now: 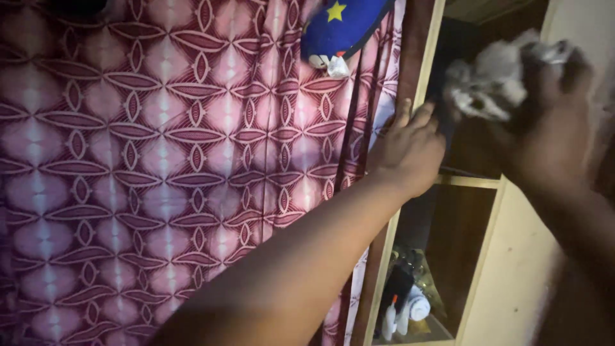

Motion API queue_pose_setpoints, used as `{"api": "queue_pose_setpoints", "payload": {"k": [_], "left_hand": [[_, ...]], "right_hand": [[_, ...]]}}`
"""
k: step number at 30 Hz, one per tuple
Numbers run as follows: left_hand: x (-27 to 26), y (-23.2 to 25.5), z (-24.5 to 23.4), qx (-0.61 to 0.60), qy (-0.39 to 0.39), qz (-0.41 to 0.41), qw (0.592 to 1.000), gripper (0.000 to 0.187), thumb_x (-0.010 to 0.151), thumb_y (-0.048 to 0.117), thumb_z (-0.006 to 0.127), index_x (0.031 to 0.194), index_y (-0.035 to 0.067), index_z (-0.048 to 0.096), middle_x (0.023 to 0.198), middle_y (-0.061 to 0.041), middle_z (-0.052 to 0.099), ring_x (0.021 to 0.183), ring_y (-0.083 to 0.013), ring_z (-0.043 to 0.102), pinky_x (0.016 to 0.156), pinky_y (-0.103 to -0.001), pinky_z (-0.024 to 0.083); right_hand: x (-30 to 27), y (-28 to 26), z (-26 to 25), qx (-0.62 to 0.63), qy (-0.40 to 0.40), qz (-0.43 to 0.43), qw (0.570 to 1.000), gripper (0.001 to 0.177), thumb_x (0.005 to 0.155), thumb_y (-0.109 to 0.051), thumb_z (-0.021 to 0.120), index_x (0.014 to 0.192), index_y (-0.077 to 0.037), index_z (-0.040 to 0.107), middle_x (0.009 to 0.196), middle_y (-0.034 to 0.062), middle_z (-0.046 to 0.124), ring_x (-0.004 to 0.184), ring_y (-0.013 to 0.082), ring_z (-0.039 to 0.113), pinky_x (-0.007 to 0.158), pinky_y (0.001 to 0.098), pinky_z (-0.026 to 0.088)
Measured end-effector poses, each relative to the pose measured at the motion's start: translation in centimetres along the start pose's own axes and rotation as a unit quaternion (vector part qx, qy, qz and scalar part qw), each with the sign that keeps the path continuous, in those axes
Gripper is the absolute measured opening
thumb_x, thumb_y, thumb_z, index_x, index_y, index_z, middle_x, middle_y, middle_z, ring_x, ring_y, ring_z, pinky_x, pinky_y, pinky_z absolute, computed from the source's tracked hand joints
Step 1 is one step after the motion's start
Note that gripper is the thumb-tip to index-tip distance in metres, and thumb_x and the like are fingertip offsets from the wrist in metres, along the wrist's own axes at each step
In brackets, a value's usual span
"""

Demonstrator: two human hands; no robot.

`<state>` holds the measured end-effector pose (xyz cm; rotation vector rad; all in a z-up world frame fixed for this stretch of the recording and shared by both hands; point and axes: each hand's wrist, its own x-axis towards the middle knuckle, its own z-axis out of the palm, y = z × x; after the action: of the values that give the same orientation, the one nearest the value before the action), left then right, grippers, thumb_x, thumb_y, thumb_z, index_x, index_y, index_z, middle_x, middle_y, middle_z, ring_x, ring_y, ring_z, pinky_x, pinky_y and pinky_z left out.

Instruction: The person opens a dresser drawer, removes a cloth, and places it on the dresser. They then take several bottles and tubes from the upper shelves, wipe each with the cloth, and return them to the shelves. The person closes the drawer and continues wiping and restocking items on the dresser and shelves.

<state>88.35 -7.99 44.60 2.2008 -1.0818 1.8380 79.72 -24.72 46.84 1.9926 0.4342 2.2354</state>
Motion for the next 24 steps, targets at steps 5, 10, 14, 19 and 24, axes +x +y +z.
{"api": "queue_pose_setpoints", "payload": {"k": [5, 10, 14, 19, 24], "left_hand": [[0.8, 0.6, 2.3, -0.014, 0.17, -0.046, 0.984, 0.029, 0.091, 0.008, 0.055, 0.113, 0.005, 0.073, 0.147, -0.011, 0.059, 0.149, -0.025, 0.04, 0.126, -0.055, 0.033], [0.7, 0.7, 1.6, -0.03, 0.143, -0.056, 0.988, 0.023, 0.089, 0.012, 0.056, 0.103, 0.01, 0.073, 0.15, -0.01, 0.053, 0.151, -0.0248, 0.033, 0.119, -0.06, 0.034], [0.0, 0.9, 1.2, -0.038, 0.136, -0.057, 0.988, 0.022, 0.09, 0.012, 0.056, 0.104, 0.011, 0.073, 0.15, -0.009, 0.053, 0.153, -0.0243, 0.034, 0.121, -0.061, 0.035], [-0.1, 1.1, 1.3, -0.035, 0.157, -0.054, 0.985, 0.022, 0.089, 0.011, 0.059, 0.106, 0.01, 0.073, 0.143, -0.007, 0.059, 0.153, -0.024, 0.036, 0.122, -0.061, 0.036], [-0.1, 1.0, 1.9, -0.063, 0.178, -0.048, 0.981, 0.019, 0.087, 0.01, 0.061, 0.102, 0.01, 0.073, 0.139, -0.008, 0.061, 0.152, -0.0258, 0.038, 0.122, -0.063, 0.035]], "right_hand": [[-1.9, 2.4, 6.2, 0.059, -0.057, 0.07, 0.994, 0.07, 0.09, -0.032, 0.087, 0.147, -0.007, 0.057, 0.149, 0.0325, 0.044, 0.123, 0.0525, 0.059, 0.099, 0.0523, 0.052], [-2.7, 2.3, 9.7, 0.054, -0.112, 0.118, 0.985, 0.062, 0.095, -0.027, 0.077, 0.153, -0.014, 0.058, 0.143, 0.0303, 0.05, 0.116, 0.0511, 0.06, 0.095, 0.0552, 0.052], [-1.9, 3.6, 12.1, -0.042, -0.142, 0.021, 0.989, 0.075, 0.081, -0.022, 0.076, 0.153, -0.013, 0.054, 0.141, 0.0304, 0.05, 0.119, 0.0535, 0.055, 0.095, 0.0547, 0.051], [-2.0, 4.3, 15.3, -0.122, -0.335, 0.029, 0.934, 0.081, 0.078, -0.042, 0.078, 0.145, -0.008, 0.047, 0.136, 0.0266, 0.053, 0.117, 0.0475, 0.057, 0.094, 0.0542, 0.051], [-0.5, 5.0, 15.0, -0.065, -0.459, 0.007, 0.886, 0.057, 0.079, -0.048, 0.076, 0.123, -0.014, 0.069, 0.123, 0.015, 0.074, 0.116, 0.0354, 0.07, 0.096, 0.0452, 0.057]]}}
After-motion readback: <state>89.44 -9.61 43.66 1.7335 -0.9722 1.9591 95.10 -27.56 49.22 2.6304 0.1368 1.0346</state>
